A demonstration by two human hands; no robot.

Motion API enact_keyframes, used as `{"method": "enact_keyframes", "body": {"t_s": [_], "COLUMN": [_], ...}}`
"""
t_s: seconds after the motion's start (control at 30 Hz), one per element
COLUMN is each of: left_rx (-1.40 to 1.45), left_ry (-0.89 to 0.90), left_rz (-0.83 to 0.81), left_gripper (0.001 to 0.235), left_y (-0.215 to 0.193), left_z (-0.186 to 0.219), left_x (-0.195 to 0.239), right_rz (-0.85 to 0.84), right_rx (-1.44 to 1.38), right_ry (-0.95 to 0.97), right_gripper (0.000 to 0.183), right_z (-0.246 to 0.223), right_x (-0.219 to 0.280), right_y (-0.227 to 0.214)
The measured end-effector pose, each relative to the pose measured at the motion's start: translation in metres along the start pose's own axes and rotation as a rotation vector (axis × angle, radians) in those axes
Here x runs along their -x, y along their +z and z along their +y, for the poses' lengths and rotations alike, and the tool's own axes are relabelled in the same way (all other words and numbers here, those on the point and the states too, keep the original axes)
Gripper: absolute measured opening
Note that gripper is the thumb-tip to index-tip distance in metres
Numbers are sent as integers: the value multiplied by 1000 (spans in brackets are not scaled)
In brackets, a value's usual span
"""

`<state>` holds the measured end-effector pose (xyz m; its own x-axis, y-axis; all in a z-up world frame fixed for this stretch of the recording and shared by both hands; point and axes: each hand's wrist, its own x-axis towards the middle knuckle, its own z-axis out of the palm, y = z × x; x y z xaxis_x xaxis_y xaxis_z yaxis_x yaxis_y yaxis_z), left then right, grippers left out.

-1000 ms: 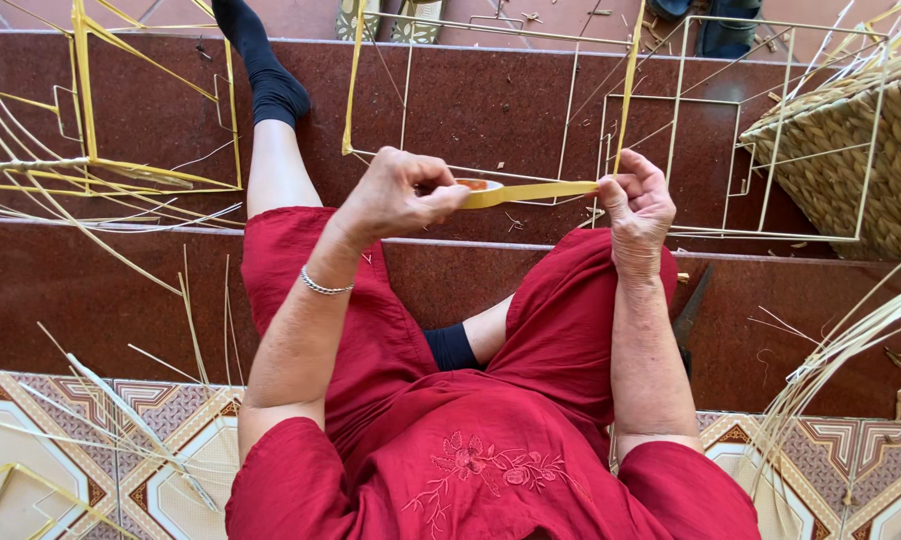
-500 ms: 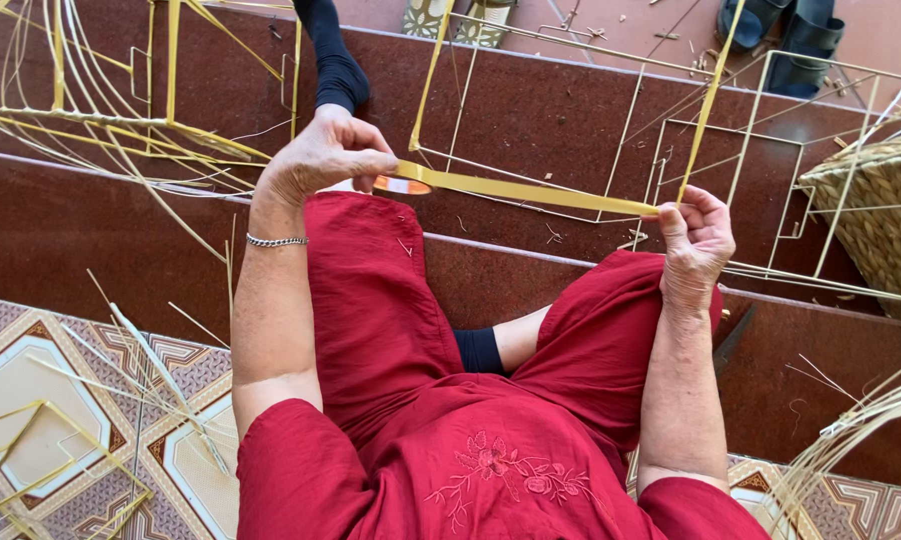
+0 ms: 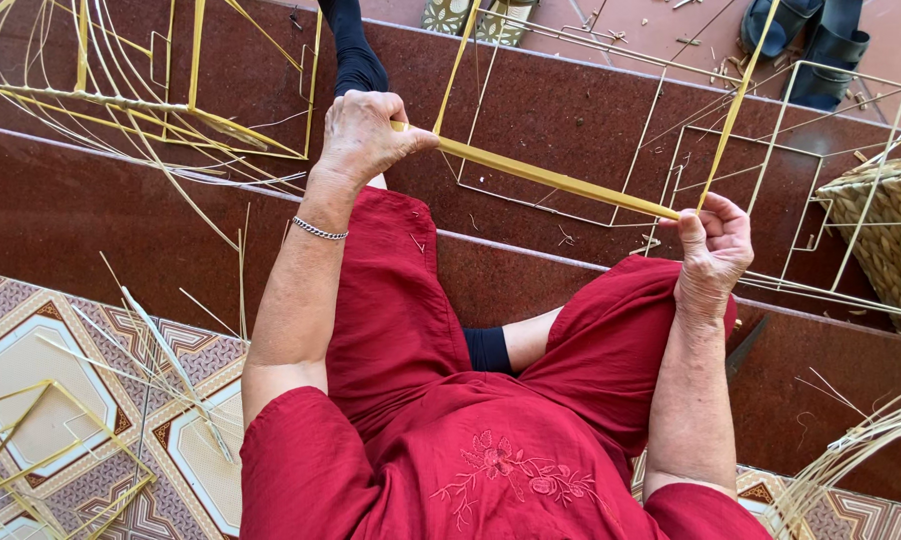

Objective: The person sits on the floor and repeatedly wraps thin bamboo strips around a cylindrical form, then cuts the excess with scissors. The person continues this wrapping and cutting cycle throughout the clip.

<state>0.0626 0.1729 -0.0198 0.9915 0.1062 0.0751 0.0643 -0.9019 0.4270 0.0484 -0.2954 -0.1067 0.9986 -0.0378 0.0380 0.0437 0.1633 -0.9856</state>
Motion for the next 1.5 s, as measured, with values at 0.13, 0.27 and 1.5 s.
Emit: {"method": "enact_keyframes", "body": {"t_s": [0.13,0.27,1.5], "left_rx": [-26,26,127], "left_ry": [83,326,360], "left_rz": [36,85,-49], "left_gripper": [46,23,18], "left_y": [1,8,23], "left_z": [0,11,45], "left_x": [4,14,35], "right_rz": [-13,-21,-333], "right_rx": [12,-21,1592], "right_ry": [-24,-73,-949], "right_gripper": [37,37,20], "right_z": [1,5,-58], "right_x": [-1,1,-82], "right_y": [0,-1,-26]}}
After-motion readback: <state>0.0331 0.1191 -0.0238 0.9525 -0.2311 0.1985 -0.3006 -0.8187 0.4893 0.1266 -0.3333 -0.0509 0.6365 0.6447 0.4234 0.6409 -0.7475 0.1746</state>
